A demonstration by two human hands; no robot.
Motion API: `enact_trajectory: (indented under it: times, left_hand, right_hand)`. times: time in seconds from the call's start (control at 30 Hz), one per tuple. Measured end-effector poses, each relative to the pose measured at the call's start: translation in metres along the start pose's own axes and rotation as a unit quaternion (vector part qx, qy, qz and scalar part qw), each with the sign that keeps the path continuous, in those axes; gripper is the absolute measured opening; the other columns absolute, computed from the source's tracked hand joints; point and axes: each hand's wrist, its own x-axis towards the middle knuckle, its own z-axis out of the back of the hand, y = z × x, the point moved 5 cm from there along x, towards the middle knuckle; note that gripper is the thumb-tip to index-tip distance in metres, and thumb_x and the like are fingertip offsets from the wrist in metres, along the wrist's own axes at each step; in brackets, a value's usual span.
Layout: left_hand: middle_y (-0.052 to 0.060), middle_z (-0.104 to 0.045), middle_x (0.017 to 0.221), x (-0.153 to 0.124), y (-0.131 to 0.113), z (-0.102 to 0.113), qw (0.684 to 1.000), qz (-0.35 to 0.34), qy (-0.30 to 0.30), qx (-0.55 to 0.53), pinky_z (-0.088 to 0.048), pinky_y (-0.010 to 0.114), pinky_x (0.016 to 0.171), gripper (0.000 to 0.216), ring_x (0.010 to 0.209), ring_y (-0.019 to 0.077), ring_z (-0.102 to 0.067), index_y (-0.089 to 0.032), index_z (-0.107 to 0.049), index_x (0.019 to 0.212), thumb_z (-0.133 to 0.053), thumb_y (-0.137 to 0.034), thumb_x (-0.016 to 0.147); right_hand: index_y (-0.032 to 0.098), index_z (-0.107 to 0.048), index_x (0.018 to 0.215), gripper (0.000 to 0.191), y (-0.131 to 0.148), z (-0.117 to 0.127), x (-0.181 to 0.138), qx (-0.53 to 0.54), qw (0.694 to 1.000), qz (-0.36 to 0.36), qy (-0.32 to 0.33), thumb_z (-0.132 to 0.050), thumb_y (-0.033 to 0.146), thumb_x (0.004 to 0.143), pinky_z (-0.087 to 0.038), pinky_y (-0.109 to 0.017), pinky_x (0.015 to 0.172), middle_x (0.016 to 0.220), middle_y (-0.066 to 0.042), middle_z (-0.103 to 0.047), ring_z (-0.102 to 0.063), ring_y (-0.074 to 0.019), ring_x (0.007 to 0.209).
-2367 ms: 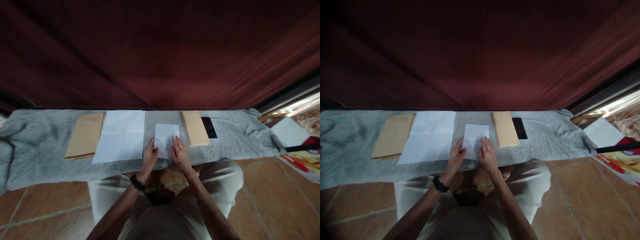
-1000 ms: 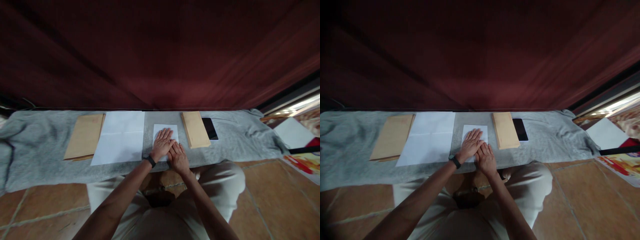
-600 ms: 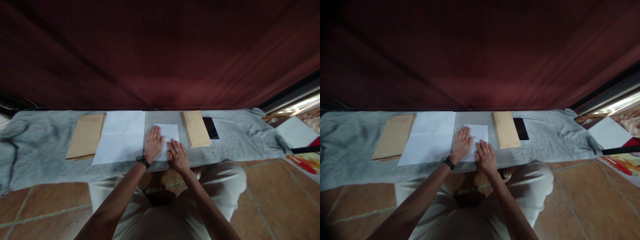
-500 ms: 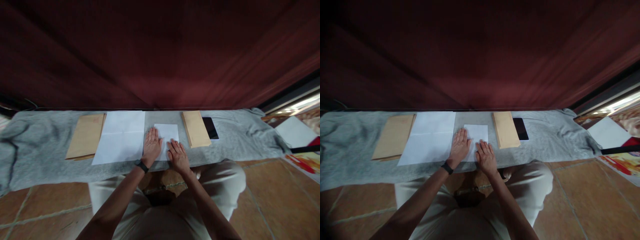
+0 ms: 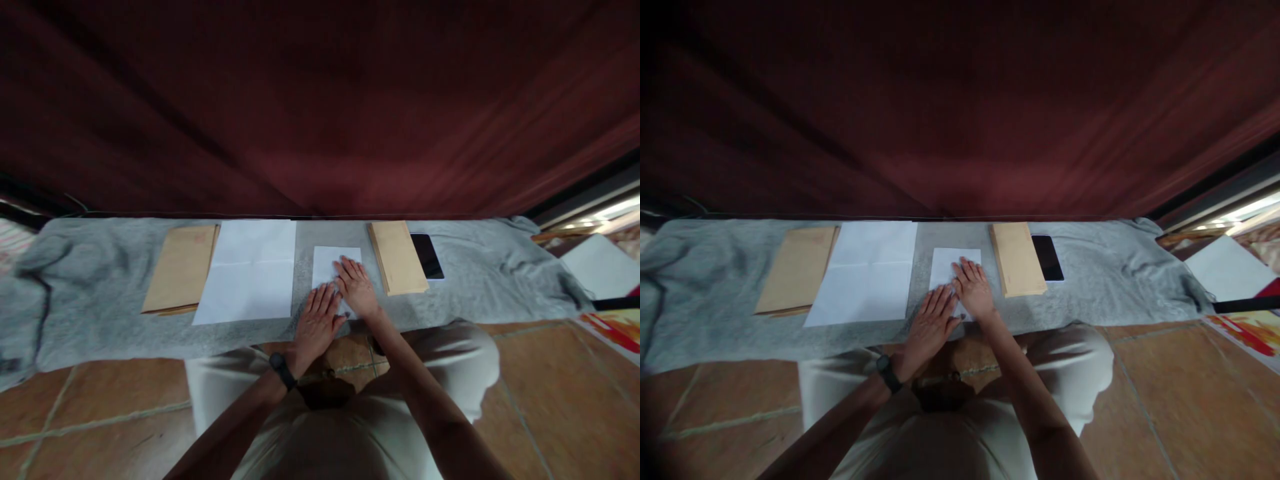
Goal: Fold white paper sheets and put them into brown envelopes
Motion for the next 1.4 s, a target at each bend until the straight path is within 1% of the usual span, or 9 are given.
enact_trajectory:
  times: [0.23,0.33,0.43,0.53,0.7,0.87,1.0,1.2,1.4]
  left_hand:
    - [0.012,-0.037,0.163,-0.005,-0.001,0.004,1.000,-0.007,0.012,0.002,-0.025,0.055,0.125,0.054,0.154,0.0317,-0.027,-0.025,-0.046,0.152,-0.049,-0.043,0.101]
    - [0.012,-0.038,0.163,-0.006,-0.002,0.004,1.000,-0.008,0.012,0.006,-0.025,0.056,0.125,0.053,0.153,0.0322,-0.028,-0.025,-0.046,0.152,-0.050,-0.041,0.101]
    - [0.012,-0.039,0.162,-0.005,-0.003,0.005,1.000,-0.007,0.012,0.006,-0.025,0.056,0.125,0.052,0.153,0.0324,-0.029,-0.025,-0.047,0.151,-0.050,-0.041,0.101]
    - [0.013,-0.040,0.161,-0.003,-0.004,0.006,1.000,-0.007,0.018,0.003,-0.026,0.056,0.125,0.051,0.152,0.0338,-0.030,-0.023,-0.050,0.148,-0.052,-0.041,0.100]
    - [0.017,-0.042,0.160,-0.001,-0.006,0.006,0.999,-0.010,0.036,0.009,-0.028,0.058,0.123,0.053,0.151,0.0357,-0.034,-0.019,-0.050,0.148,-0.056,-0.036,0.098]
    - [0.019,-0.046,0.156,-0.003,-0.008,0.007,0.996,-0.030,0.068,0.051,-0.032,0.058,0.120,0.046,0.148,0.0341,-0.039,-0.015,-0.052,0.144,-0.048,-0.020,0.099]
    - [0.020,-0.048,0.154,-0.007,-0.010,0.010,0.992,-0.042,0.087,0.078,-0.036,0.055,0.118,0.049,0.146,0.0330,-0.042,-0.011,-0.054,0.142,-0.039,-0.006,0.095]
    - [0.015,-0.055,0.150,-0.007,-0.002,0.016,0.998,-0.035,0.050,0.026,-0.040,0.051,0.117,0.045,0.141,0.0295,-0.050,-0.015,-0.059,0.137,-0.045,-0.008,0.094]
    - [0.007,-0.068,0.135,-0.011,0.033,0.012,0.991,0.011,-0.031,-0.127,-0.049,0.042,0.111,0.033,0.128,0.0208,-0.061,-0.022,-0.069,0.121,-0.051,-0.014,0.095]
  right_hand:
    - [0.019,-0.047,0.152,0.050,-0.026,0.003,0.018,-0.015,0.999,-0.031,-0.023,-0.041,0.038,0.107,-0.029,-0.052,0.123,0.162,-0.013,-0.039,-0.034,-0.0294,0.151]
    - [0.014,-0.047,0.151,0.050,-0.030,0.008,0.014,0.001,0.997,-0.056,-0.044,-0.040,0.035,0.107,-0.031,-0.053,0.122,0.160,-0.016,-0.041,-0.035,-0.0299,0.150]
    - [0.015,-0.044,0.154,0.050,-0.021,0.012,-0.009,0.026,0.997,-0.043,-0.052,-0.035,0.031,0.107,-0.032,-0.052,0.122,0.160,-0.014,-0.042,-0.034,-0.0271,0.151]
    - [0.018,-0.045,0.153,0.049,-0.004,0.012,-0.046,0.028,0.999,0.013,-0.016,-0.038,0.032,0.106,-0.030,-0.052,0.124,0.160,-0.012,-0.042,-0.034,-0.0261,0.151]
    - [0.019,-0.043,0.154,0.049,0.007,0.017,-0.095,0.005,0.999,0.032,-0.001,-0.040,0.031,0.106,-0.031,-0.052,0.124,0.159,-0.012,-0.043,-0.038,-0.0257,0.149]
    - [0.020,-0.042,0.155,0.050,0.006,0.021,-0.106,0.007,0.999,0.046,-0.012,-0.043,0.030,0.106,-0.033,-0.052,0.124,0.160,-0.012,-0.043,-0.038,-0.0254,0.150]
    - [0.018,-0.043,0.154,0.051,0.005,0.023,-0.106,0.017,0.998,0.054,-0.009,-0.045,0.034,0.105,-0.033,-0.053,0.123,0.159,-0.013,-0.044,-0.037,-0.0264,0.150]
    - [0.020,-0.050,0.149,0.051,-0.001,0.026,-0.106,0.052,0.997,0.060,-0.011,-0.052,0.037,0.102,-0.035,-0.054,0.122,0.156,-0.013,-0.048,-0.043,-0.0267,0.146]
    - [0.024,-0.059,0.141,0.042,-0.013,0.029,-0.103,0.117,0.991,0.061,-0.022,-0.057,0.031,0.100,-0.039,-0.052,0.119,0.146,-0.011,-0.059,-0.054,-0.0242,0.138]
